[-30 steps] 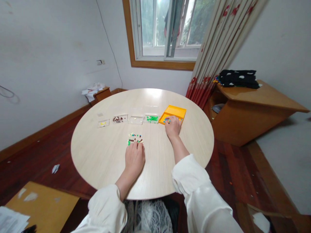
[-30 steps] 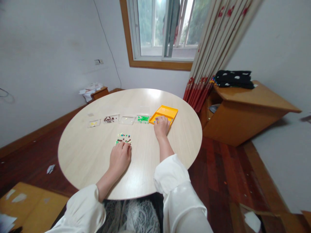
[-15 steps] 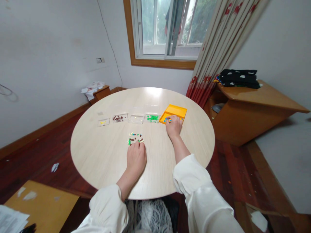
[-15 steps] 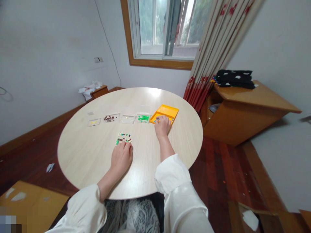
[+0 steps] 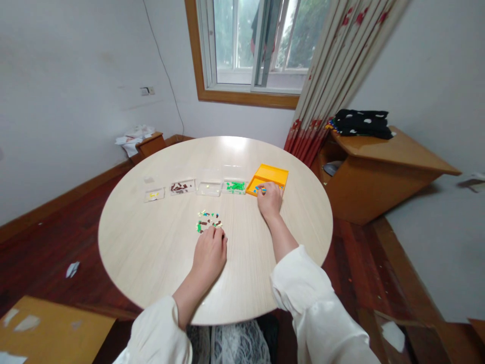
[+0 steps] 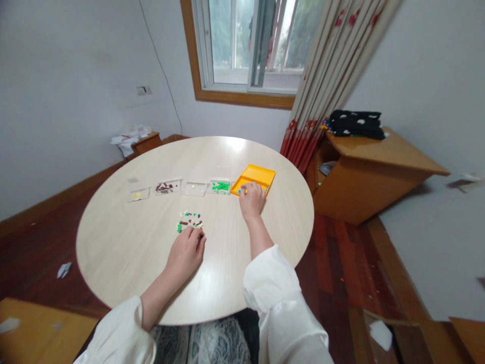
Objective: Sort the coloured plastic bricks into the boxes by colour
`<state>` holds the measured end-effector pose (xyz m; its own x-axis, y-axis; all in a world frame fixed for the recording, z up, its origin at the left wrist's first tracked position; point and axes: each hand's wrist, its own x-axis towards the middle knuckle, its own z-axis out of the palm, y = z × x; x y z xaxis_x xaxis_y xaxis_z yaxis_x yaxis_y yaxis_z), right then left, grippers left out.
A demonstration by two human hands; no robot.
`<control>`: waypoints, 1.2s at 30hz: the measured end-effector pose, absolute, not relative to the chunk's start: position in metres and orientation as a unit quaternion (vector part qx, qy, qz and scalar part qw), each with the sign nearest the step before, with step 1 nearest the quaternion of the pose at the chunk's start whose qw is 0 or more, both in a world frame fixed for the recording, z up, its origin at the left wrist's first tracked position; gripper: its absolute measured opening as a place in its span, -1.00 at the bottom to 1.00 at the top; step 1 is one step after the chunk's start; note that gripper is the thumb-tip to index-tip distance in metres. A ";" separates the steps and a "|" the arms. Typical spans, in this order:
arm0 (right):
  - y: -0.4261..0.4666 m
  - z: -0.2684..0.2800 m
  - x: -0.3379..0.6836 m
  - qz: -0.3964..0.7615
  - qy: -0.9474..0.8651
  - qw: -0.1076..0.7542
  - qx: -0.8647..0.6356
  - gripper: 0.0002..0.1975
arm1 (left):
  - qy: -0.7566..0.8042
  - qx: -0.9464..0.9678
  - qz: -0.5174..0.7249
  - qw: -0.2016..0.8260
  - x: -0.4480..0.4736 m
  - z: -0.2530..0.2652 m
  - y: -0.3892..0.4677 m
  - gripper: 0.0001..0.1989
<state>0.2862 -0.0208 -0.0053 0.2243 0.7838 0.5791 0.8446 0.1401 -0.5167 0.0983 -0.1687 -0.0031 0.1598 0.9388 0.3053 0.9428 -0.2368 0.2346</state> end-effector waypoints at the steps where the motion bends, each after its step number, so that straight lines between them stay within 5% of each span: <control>1: -0.021 -0.005 0.286 -0.037 -0.624 0.427 -0.653 -0.80 | -0.614 -0.765 -0.196 0.004 0.096 -0.004 -0.167 -0.88; 10: -0.035 0.010 0.273 -0.072 -0.658 0.433 -0.611 -0.82 | -0.564 -0.771 -0.295 -0.031 0.041 0.007 -0.122 -0.79; 23: -0.055 0.009 0.232 -0.013 -0.749 0.425 -0.508 -0.83 | -0.584 -0.524 -0.564 -0.259 -0.041 0.024 -0.020 -0.72; 36: -0.057 0.007 0.228 0.058 -0.765 0.418 -0.487 -0.84 | -0.624 -0.548 -0.522 -0.196 -0.058 0.022 0.003 -0.73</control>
